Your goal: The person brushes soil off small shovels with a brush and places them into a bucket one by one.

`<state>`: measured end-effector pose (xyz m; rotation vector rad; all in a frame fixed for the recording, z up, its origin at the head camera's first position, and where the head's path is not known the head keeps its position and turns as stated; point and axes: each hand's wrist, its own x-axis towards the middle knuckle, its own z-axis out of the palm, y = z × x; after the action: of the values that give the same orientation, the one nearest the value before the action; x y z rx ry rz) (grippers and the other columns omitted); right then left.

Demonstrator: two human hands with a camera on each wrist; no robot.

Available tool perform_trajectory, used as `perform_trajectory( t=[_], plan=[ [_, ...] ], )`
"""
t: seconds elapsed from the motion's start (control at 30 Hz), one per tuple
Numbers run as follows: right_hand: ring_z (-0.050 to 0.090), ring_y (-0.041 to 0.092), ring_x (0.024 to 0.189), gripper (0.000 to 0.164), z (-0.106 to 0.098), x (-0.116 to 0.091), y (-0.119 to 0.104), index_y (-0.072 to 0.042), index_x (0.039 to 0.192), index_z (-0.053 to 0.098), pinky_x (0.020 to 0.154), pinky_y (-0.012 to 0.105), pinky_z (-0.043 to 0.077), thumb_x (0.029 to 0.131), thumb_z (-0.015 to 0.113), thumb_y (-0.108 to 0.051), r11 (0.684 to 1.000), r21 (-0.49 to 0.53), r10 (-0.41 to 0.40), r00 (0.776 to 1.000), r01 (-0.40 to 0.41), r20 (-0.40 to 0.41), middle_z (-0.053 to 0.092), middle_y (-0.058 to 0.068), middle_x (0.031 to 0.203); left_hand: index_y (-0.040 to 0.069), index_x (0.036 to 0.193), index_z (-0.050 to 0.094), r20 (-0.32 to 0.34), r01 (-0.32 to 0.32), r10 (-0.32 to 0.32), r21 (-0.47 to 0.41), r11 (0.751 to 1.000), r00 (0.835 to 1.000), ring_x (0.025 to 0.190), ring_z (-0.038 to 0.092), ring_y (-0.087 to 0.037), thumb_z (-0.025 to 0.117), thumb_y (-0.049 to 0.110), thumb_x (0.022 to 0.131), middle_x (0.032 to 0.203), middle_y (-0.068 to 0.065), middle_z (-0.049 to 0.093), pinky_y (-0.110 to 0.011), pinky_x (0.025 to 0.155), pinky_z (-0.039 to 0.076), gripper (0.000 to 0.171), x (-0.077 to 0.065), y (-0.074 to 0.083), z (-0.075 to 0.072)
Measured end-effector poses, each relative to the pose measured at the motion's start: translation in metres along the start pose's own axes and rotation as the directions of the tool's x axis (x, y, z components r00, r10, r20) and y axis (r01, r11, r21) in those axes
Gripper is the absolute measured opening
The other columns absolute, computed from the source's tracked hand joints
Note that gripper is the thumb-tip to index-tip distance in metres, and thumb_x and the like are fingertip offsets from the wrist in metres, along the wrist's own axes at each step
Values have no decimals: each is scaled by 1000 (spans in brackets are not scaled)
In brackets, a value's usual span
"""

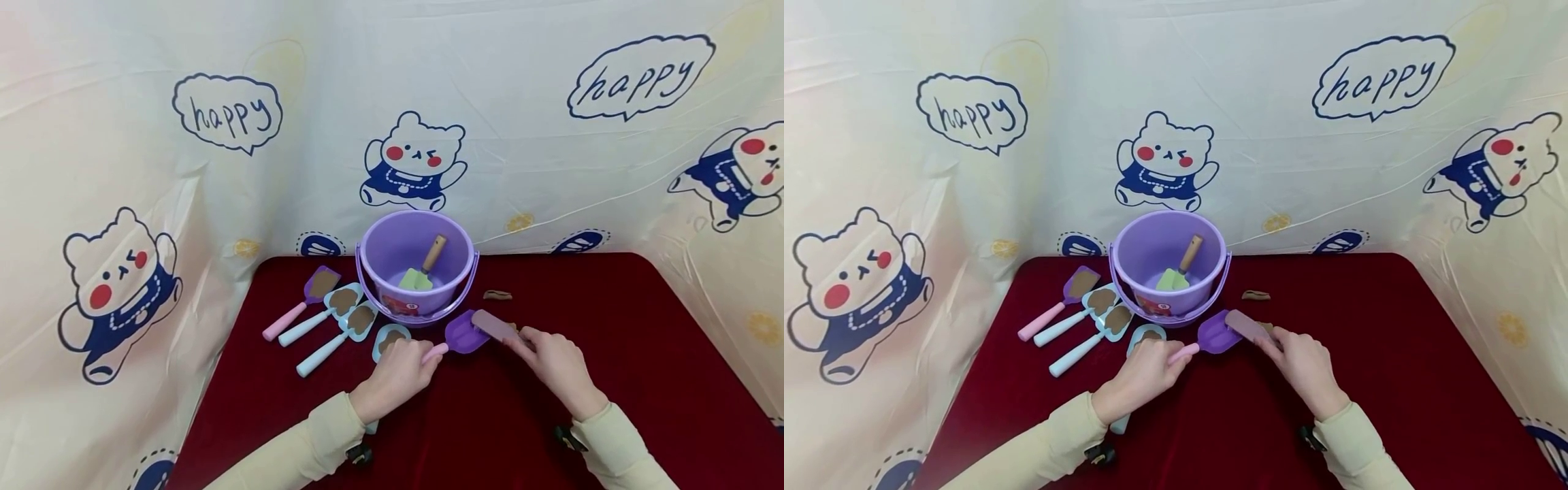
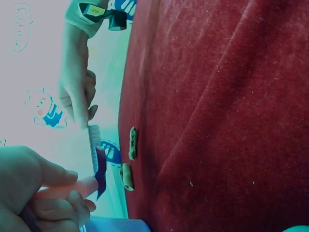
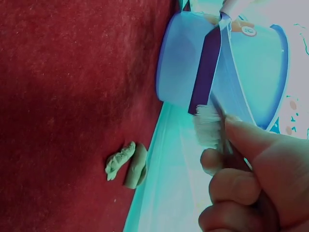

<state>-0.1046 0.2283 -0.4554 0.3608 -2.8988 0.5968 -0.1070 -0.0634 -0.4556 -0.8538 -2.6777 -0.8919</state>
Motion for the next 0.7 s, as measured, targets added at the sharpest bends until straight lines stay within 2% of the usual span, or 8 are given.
perform_trajectory(
  t=[0.1, 0.27, 0.37, 0.53, 0.7],
  plan=[
    [32, 5, 48, 25, 0, 0, -3, -19, 82, 60, 44, 26, 29, 99, 72, -33, 999, 34, -24, 999, 23, 30, 33, -11, 56, 17, 60, 36, -16, -7, 7, 19, 1000, 1000, 44, 31, -7, 65, 24, 104, 52, 10, 28, -23, 43, 26, 53, 2, 0, -1],
    [33, 2, 50, 24, 0, 1, -11, -24, 82, 60, 47, 23, 30, 99, 71, -38, 994, 93, -71, 993, 62, 99, 34, -13, 58, 17, 59, 36, -91, -31, 37, 69, 997, 995, 43, 37, -11, 69, 22, 101, 51, 10, 27, -27, 43, 30, 53, 4, 2, -5],
    [33, 3, 50, 24, -1, 2, -11, -25, 82, 61, 47, 24, 30, 99, 72, -37, 997, 70, -52, 995, 46, 86, 34, -13, 58, 16, 60, 37, -98, -41, 47, 65, 997, 994, 43, 37, -11, 70, 21, 101, 52, 11, 26, -27, 43, 31, 53, 4, 2, -7],
    [33, 7, 49, 27, -2, 1, -8, -18, 83, 61, 43, 27, 28, 100, 71, -35, 1000, 5, 2, 999, -3, 35, 33, -10, 58, 17, 60, 36, -63, -25, 28, 45, 999, 998, 44, 33, -9, 68, 22, 102, 52, 11, 25, -25, 44, 28, 53, 0, 1, -6],
    [33, 6, 49, 26, -5, 1, -11, -18, 82, 60, 44, 26, 29, 99, 72, -34, 1000, 21, -21, 999, 20, 34, 33, -10, 57, 17, 59, 36, -68, -22, 25, 43, 999, 997, 44, 32, -7, 68, 23, 102, 52, 12, 25, -24, 43, 27, 54, -1, 0, -4]
  ],
)
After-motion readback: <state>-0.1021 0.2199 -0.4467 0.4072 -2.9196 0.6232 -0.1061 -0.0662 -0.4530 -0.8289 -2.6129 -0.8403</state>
